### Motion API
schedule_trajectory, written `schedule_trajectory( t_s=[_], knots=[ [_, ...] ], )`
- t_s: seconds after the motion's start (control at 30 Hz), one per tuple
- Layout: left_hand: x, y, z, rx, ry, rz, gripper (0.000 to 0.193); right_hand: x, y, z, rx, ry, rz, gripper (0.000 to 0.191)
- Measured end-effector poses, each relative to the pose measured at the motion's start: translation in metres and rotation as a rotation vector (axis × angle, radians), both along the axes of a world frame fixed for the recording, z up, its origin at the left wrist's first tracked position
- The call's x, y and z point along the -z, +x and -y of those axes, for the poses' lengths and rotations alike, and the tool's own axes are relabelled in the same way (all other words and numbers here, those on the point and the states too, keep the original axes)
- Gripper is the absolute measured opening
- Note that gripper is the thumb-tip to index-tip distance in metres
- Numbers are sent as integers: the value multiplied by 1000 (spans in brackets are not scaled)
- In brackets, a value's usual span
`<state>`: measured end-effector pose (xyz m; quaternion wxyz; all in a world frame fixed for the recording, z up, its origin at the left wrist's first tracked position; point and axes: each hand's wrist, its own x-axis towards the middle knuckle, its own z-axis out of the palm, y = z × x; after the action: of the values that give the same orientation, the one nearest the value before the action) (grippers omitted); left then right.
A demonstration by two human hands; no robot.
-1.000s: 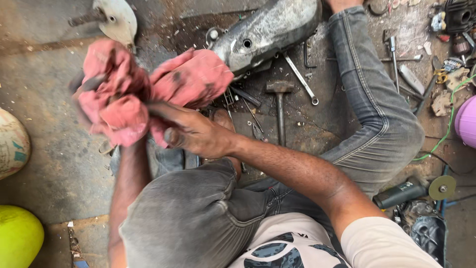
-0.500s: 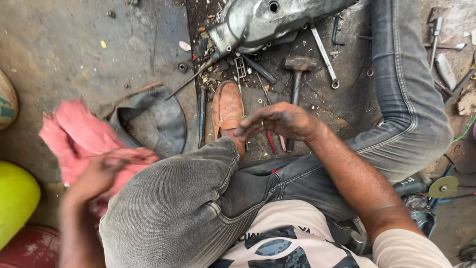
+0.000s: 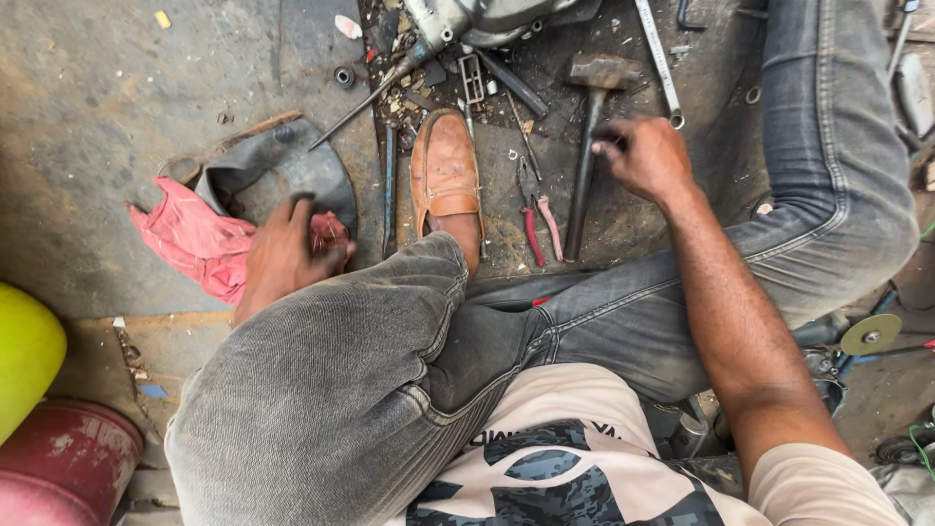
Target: The person disassembles and repairs a vehicle engine casing on a workshop floor by hand, cleaning components with a cloth and using pliers, a hammer, and screwdrivers to manipulate internal parts.
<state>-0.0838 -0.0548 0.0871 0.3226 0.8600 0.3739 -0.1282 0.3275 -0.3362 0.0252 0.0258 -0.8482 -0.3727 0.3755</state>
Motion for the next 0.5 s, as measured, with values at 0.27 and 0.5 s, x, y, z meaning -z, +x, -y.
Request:
schedule_trajectory(
  t_s=[0.27, 0.5],
  knots=[
    [35, 41, -5, 146, 3, 51, 47, 33, -132, -30, -570, -346, -347, 38],
    [47, 58, 13, 108, -29, 35, 39, 58, -189, -12, -574, -211, -207, 53]
  ],
)
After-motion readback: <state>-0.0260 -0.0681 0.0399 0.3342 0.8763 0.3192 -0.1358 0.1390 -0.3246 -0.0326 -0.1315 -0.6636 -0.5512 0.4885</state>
